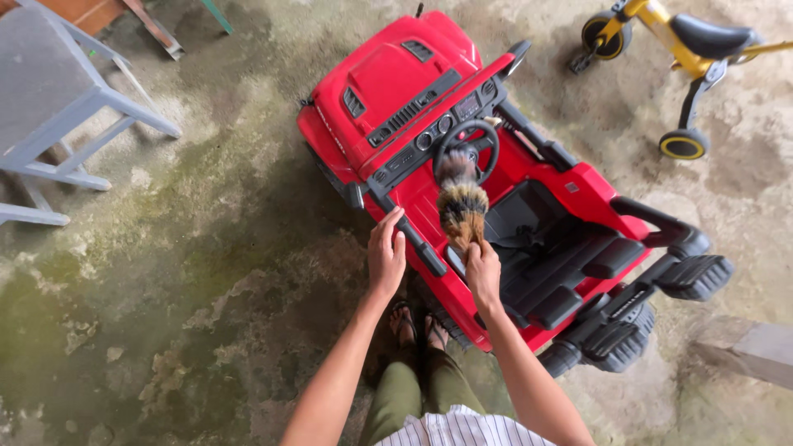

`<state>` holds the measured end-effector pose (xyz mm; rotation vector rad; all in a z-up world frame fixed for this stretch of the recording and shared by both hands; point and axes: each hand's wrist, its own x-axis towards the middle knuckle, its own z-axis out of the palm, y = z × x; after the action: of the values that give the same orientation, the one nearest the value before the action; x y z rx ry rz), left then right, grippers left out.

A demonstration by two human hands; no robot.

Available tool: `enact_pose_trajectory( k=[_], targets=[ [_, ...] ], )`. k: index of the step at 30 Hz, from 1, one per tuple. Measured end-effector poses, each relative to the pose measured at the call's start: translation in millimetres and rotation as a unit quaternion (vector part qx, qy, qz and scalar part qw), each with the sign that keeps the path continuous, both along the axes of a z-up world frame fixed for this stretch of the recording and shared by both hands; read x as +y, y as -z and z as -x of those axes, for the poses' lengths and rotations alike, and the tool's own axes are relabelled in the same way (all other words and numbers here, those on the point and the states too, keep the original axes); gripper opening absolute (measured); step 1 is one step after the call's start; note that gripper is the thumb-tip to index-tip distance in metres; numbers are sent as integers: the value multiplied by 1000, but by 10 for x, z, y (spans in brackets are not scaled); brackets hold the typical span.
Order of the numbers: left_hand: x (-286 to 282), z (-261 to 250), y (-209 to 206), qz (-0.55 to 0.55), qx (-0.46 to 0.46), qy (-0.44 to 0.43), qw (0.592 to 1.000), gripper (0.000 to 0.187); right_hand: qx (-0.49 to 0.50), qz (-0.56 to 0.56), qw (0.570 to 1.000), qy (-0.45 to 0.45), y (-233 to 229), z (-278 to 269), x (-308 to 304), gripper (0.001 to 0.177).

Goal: The person cleans a red toy car using a brush and a cloth. They brush the interior and exterior surfaces, then wipe the front hood and grille with a cloth.

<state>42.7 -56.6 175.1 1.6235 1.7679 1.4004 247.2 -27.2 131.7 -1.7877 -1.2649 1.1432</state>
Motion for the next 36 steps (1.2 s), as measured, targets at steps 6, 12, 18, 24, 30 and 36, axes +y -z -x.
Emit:
enact_pose_trajectory(
  k=[6, 12, 18, 24, 30, 36],
  targets=[
    [-228, -117, -354, 20, -9, 67, 997, 43, -15, -39, 998, -55, -457, -79, -208, 32],
    [-200, -173, -746, 10, -12, 143, 990, 43, 70, -176, 982, -7, -803, -156, -450, 27],
    [-86, -120, -1113, 23, -32, 290, 956, 44, 202, -70, 972, 102, -1248, -119, -883, 31],
    [-139, 102, -1358, 25, 6, 489, 872, 43, 134, -177, 930, 293, -1584, 471, -1530, 31],
    [-928, 152, -1207, 146, -34, 679, 718, 40, 67, -146, 839, 520, -1697, 1280, -3046, 31],
    [-2151, -11, -939, 213, 11, 824, 524, 38, -101, -170, 730, 654, -1617, 2172, -4631, 42]
  ],
)
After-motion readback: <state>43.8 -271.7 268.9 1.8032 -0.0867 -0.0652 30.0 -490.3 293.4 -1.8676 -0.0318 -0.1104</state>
